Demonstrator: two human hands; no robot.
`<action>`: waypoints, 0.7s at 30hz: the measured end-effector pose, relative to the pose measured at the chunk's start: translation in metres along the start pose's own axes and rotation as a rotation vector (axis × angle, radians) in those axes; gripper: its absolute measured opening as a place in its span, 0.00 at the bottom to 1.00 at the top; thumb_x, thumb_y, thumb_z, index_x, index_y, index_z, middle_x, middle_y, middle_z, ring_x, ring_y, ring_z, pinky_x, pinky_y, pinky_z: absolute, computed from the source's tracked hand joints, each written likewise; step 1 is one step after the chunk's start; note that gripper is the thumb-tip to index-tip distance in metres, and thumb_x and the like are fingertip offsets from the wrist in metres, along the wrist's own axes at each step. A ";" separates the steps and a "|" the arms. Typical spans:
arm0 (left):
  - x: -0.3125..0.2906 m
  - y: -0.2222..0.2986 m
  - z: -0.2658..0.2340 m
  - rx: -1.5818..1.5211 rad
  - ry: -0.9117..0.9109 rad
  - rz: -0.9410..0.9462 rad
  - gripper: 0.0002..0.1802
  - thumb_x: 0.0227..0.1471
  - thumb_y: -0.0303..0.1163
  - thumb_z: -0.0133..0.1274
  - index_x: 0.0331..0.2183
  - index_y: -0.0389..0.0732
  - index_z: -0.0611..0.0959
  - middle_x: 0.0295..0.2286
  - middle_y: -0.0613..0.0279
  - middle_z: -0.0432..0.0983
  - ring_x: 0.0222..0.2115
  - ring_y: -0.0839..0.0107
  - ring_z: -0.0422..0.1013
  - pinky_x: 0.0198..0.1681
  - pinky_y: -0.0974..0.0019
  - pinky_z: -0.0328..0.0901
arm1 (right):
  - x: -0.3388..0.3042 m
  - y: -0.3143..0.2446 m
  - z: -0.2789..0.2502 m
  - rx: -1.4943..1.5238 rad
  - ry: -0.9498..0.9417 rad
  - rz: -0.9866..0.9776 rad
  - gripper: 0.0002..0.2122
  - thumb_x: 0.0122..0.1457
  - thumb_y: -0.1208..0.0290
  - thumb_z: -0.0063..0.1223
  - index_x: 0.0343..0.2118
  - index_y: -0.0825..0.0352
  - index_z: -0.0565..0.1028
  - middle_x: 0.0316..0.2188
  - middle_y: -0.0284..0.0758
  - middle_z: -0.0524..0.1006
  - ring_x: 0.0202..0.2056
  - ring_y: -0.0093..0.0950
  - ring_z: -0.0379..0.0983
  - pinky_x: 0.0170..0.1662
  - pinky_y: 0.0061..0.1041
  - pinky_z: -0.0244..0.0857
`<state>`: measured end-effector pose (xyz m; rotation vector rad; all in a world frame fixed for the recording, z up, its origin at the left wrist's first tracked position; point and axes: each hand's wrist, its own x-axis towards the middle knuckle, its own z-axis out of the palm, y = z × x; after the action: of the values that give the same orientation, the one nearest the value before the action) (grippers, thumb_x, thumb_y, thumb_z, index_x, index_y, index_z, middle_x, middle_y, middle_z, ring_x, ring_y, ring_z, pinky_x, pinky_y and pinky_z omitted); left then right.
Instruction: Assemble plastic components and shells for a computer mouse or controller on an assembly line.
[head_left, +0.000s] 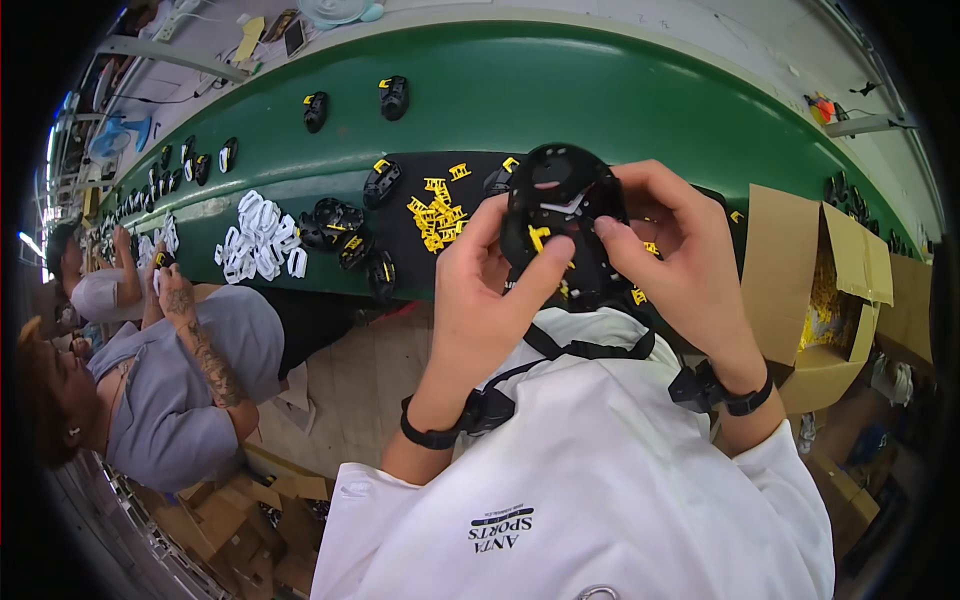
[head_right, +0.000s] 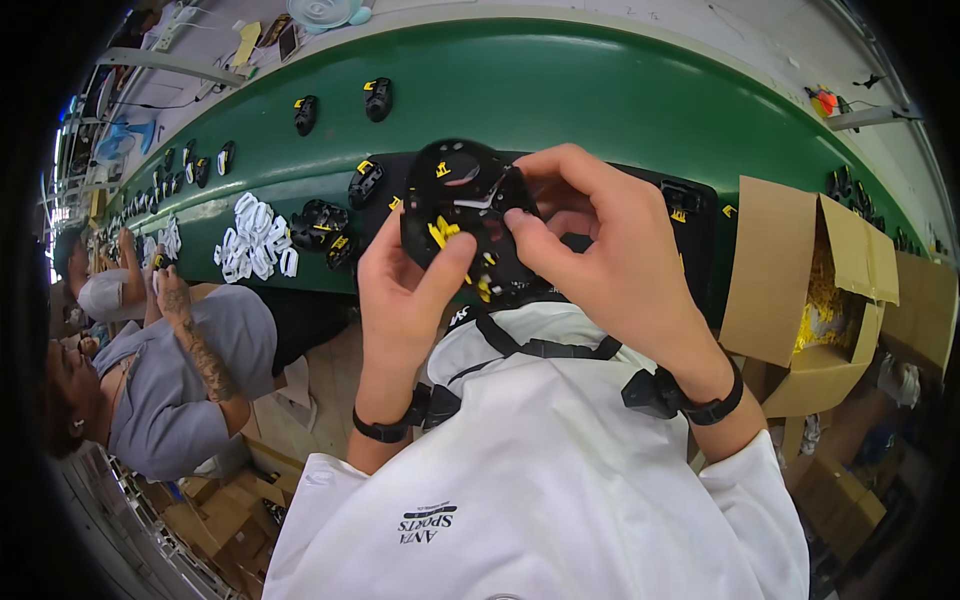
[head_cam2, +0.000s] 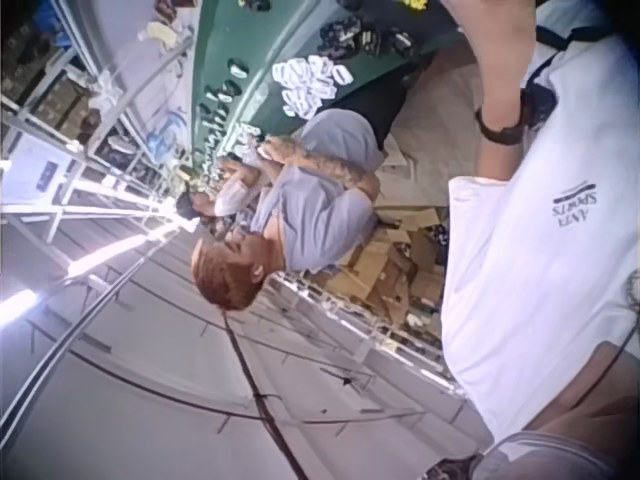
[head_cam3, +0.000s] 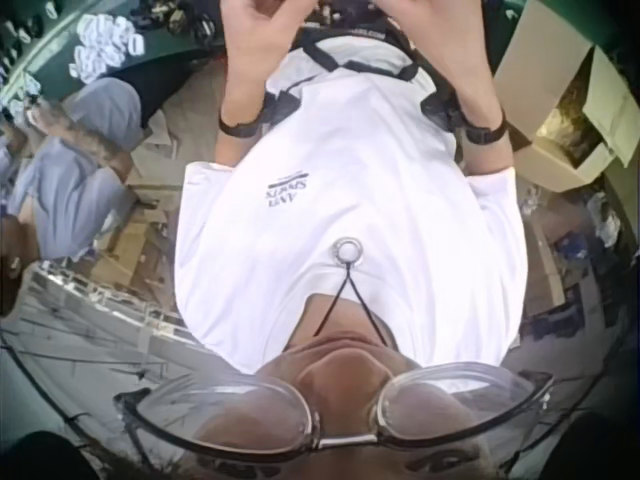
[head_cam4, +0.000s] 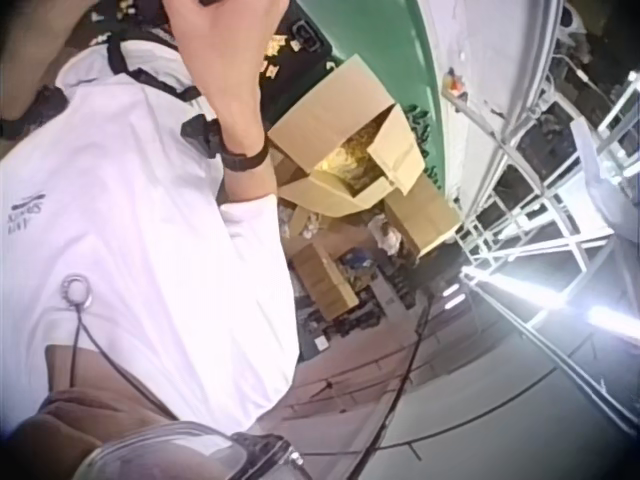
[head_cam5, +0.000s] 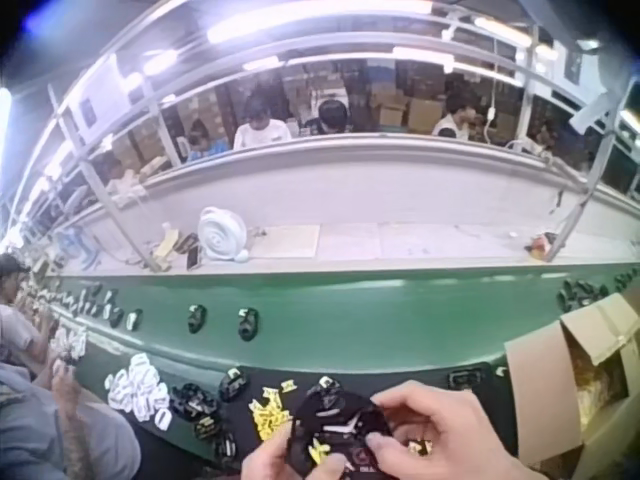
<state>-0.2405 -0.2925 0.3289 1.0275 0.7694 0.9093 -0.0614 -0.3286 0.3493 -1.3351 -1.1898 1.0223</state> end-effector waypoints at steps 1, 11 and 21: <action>0.001 0.001 0.002 0.000 0.001 -0.001 0.23 0.53 0.19 0.59 0.51 0.31 0.76 0.42 0.60 0.79 0.41 0.80 0.74 0.46 0.73 0.69 | 0.000 0.000 0.002 0.001 0.000 0.001 0.11 0.57 0.82 0.56 0.44 0.76 0.75 0.33 0.35 0.80 0.31 0.19 0.77 0.35 0.18 0.74; 0.014 -0.008 0.014 0.724 0.176 0.103 0.13 0.54 0.28 0.59 0.39 0.31 0.80 0.23 0.57 0.80 0.19 0.71 0.75 0.25 0.70 0.67 | 0.002 0.003 0.014 -0.483 0.088 -0.034 0.08 0.56 0.83 0.53 0.39 0.75 0.74 0.31 0.44 0.76 0.28 0.36 0.77 0.32 0.32 0.69; 0.022 -0.012 0.018 0.595 0.162 0.167 0.11 0.54 0.23 0.56 0.40 0.31 0.79 0.31 0.51 0.82 0.30 0.63 0.80 0.35 0.64 0.71 | 0.003 0.002 0.025 -0.455 0.195 -0.098 0.07 0.55 0.85 0.50 0.37 0.74 0.73 0.32 0.45 0.74 0.30 0.45 0.73 0.34 0.38 0.66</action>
<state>-0.2126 -0.2824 0.3211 1.5686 1.1414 0.9352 -0.0850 -0.3220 0.3448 -1.6655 -1.3708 0.5508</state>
